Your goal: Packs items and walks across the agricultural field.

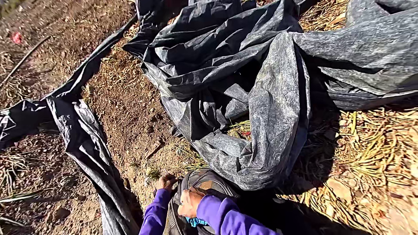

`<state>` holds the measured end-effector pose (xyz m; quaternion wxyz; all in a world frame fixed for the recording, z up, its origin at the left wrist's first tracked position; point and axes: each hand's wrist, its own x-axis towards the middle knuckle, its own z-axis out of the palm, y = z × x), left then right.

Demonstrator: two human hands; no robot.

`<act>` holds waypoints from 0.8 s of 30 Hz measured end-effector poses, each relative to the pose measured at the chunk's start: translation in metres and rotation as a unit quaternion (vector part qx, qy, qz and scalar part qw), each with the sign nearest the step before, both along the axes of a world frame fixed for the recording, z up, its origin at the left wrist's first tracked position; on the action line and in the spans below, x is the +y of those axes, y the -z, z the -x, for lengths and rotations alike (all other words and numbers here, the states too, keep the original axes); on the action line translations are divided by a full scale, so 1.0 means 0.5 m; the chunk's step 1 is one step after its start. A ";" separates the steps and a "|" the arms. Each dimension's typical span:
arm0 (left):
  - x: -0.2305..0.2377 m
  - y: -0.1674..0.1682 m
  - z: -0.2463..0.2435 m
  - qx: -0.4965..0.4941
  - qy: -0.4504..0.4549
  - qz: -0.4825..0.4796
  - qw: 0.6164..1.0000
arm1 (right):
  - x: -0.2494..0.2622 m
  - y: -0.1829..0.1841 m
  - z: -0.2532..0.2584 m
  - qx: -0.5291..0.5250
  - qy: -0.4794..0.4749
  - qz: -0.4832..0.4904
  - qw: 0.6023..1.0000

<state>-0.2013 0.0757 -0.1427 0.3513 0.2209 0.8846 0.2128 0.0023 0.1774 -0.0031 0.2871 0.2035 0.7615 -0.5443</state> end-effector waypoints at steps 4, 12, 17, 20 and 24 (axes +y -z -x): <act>0.044 0.044 0.034 0.011 0.063 0.129 0.990 | 0.012 -0.014 -0.047 0.063 0.020 0.013 0.998; 0.063 -0.192 -0.039 0.081 0.147 -0.065 0.984 | 0.061 -0.006 -0.301 0.056 0.118 -0.079 0.988; 0.086 -0.317 -0.164 0.091 0.435 0.112 0.889 | 0.018 -0.058 -0.191 0.046 0.025 -0.181 0.982; 0.076 -0.289 -0.173 0.128 0.444 0.102 0.881 | 0.006 -0.091 -0.104 0.057 -0.037 -0.210 0.975; 0.082 -0.309 -0.177 0.118 0.377 0.106 0.912 | 0.000 -0.091 -0.044 0.063 -0.113 -0.261 0.957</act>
